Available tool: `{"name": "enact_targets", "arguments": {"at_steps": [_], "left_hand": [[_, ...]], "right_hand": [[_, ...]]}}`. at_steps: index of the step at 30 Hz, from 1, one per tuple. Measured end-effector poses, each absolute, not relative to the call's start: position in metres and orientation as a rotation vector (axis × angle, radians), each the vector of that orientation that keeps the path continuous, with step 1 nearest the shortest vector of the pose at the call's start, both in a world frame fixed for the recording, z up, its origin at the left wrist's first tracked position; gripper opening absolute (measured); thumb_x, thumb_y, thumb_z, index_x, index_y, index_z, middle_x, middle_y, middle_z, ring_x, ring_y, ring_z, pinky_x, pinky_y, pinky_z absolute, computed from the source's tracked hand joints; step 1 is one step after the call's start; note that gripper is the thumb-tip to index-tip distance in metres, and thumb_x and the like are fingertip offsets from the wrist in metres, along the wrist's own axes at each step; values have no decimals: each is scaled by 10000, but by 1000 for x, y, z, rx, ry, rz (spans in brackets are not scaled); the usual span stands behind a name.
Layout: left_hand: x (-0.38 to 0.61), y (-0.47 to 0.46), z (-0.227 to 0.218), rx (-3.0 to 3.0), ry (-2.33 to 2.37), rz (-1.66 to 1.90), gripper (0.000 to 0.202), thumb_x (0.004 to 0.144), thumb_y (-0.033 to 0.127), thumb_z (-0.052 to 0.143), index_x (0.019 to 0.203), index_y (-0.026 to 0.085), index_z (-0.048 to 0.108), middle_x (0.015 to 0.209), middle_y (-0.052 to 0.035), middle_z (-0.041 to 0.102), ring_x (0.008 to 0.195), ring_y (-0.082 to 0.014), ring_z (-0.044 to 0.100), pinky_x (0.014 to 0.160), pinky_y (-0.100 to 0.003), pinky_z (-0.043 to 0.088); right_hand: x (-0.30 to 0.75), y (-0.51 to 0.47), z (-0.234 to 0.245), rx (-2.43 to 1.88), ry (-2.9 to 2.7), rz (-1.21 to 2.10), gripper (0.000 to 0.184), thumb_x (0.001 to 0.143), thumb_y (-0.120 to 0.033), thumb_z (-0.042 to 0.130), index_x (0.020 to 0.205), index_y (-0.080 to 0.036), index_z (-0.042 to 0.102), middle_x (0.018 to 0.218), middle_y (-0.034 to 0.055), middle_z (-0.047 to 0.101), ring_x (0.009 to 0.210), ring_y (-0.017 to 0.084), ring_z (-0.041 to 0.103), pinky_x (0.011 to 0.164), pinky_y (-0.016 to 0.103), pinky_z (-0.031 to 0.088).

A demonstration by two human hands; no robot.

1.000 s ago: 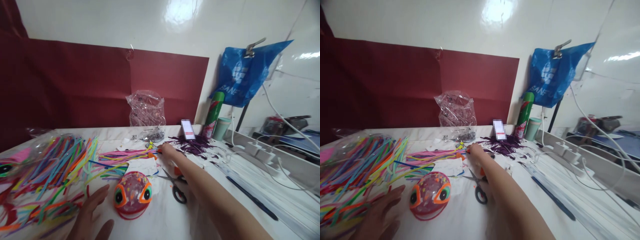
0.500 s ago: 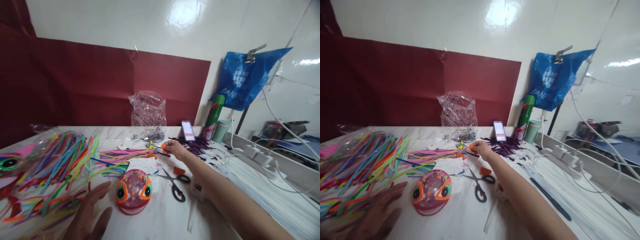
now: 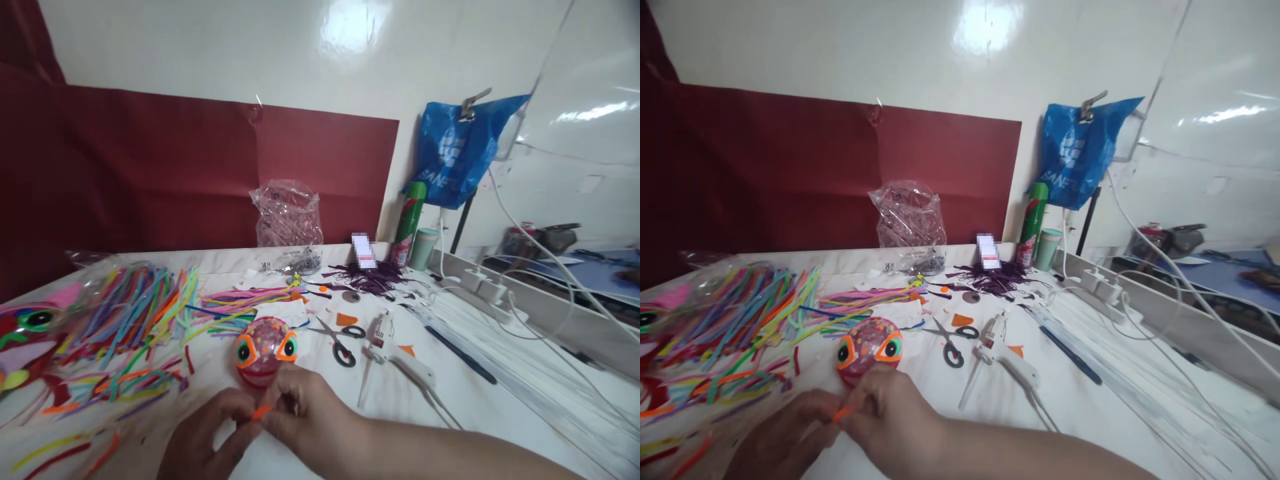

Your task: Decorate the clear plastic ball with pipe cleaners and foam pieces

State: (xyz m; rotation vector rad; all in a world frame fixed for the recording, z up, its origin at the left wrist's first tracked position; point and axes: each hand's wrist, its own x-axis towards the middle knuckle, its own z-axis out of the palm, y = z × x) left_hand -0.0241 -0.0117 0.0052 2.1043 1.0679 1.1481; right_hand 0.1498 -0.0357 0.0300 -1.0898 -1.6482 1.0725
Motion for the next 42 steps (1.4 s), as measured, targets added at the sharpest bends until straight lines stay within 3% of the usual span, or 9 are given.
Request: {"name": "enact_targets", "arguments": {"at_steps": [8,19,24,26,29,33,42], "left_hand": [[-14,-17,15,1872,1041,1064,81,687,219,588,612,191,584,553,30,575,543,-112,542,530,-178,433],[-12,-14,11,1713,985,1123,98,712,249,596,665,178,547,614,14,577,585,-119,543,549,-204,434],[-17,-10,1,1924,1007,1195,60,754,241,576,727,188,566,662,3,598,634,-138,582,611,-237,471],[-20,-4,0,2046,1031,1316,52,746,228,586,788,197,581,732,-8,620,714,-157,604,685,-267,490],[-26,11,-1,2197,1078,1512,218,722,230,615,937,211,587,975,-57,635,925,-205,599,816,-336,488],[-30,32,-5,2215,1181,1537,449,699,270,647,1127,207,529,1229,-113,540,1177,-269,477,958,-435,412],[-19,39,16,1971,1127,1284,648,664,263,669,1276,241,456,1368,-80,444,1293,-272,363,1062,-443,297]], "right_hand": [[149,-28,15,-904,-1407,1359,332,682,-446,695,683,-167,514,616,-29,490,573,97,408,552,239,314],[145,-26,9,-993,-1288,1421,450,586,-553,730,651,-158,523,498,-71,459,430,53,367,438,203,267],[152,-24,10,-1069,-1322,1398,430,622,-548,702,646,-151,540,461,-72,450,408,51,340,420,205,242],[158,-19,12,-1086,-1319,1320,412,631,-534,700,647,-152,545,455,-76,443,406,51,335,418,204,245],[168,-10,15,-1128,-1271,1197,379,637,-506,700,646,-159,550,443,-79,445,397,51,335,413,204,241],[172,-2,22,-1133,-1182,1171,324,633,-448,706,628,-167,544,436,-72,474,393,59,370,407,203,262],[153,-2,27,-1156,-1007,1174,282,553,-351,725,562,-171,507,399,-89,433,359,39,297,375,198,209]]}}
